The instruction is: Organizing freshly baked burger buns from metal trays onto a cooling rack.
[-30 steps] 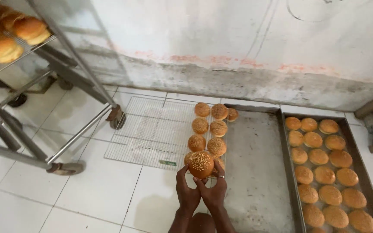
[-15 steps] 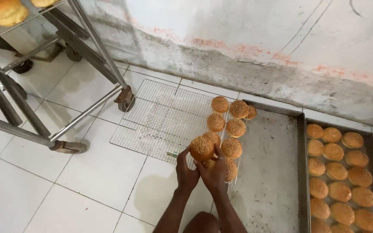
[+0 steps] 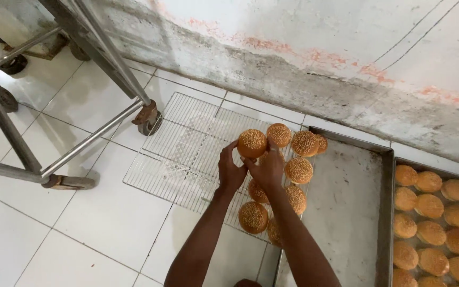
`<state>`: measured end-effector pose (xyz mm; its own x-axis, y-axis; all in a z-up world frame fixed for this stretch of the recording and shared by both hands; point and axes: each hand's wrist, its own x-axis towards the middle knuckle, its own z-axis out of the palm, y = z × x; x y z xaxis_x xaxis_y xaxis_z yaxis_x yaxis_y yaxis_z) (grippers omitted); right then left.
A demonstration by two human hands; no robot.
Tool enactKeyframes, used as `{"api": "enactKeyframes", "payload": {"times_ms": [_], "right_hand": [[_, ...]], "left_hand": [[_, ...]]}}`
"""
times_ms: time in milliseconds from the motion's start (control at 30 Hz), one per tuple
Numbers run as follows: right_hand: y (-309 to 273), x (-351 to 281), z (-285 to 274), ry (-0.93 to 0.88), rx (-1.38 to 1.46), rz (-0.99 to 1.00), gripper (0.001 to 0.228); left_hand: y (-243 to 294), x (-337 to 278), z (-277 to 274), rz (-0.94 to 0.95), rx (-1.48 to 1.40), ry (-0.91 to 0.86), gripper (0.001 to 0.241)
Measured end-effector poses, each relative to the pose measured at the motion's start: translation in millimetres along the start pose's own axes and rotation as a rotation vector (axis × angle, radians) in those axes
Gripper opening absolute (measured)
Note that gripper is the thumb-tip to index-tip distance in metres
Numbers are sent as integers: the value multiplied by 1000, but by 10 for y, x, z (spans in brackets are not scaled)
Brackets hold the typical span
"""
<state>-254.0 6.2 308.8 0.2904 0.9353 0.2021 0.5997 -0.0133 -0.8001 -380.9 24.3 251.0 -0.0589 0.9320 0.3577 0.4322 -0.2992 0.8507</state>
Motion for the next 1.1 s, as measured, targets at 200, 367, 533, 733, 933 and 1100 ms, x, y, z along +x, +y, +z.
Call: {"api": "enactKeyframes", "payload": {"times_ms": [200, 367, 533, 733, 933, 1100], "right_hand": [[392, 486, 309, 3, -272, -105, 99], [543, 722, 440, -25, -366, -120, 95], [591, 860, 537, -49, -553, -128, 101], [459, 974, 539, -282, -571, 33, 93], [472, 1032, 513, -311, -629, 53, 91], [595, 1041, 564, -284, -733, -30, 84]], "left_hand": [[-355, 418, 293, 14, -2, 5, 71], [-522, 600, 452, -72, -70, -33, 64], [-680, 688, 536, 2, 18, -7, 63], [-715, 750, 556, -85, -28, -68, 60], [-833, 749, 633, -39, 106, -157, 57], [-917, 701, 675, -11, 209, -189, 64]]}}
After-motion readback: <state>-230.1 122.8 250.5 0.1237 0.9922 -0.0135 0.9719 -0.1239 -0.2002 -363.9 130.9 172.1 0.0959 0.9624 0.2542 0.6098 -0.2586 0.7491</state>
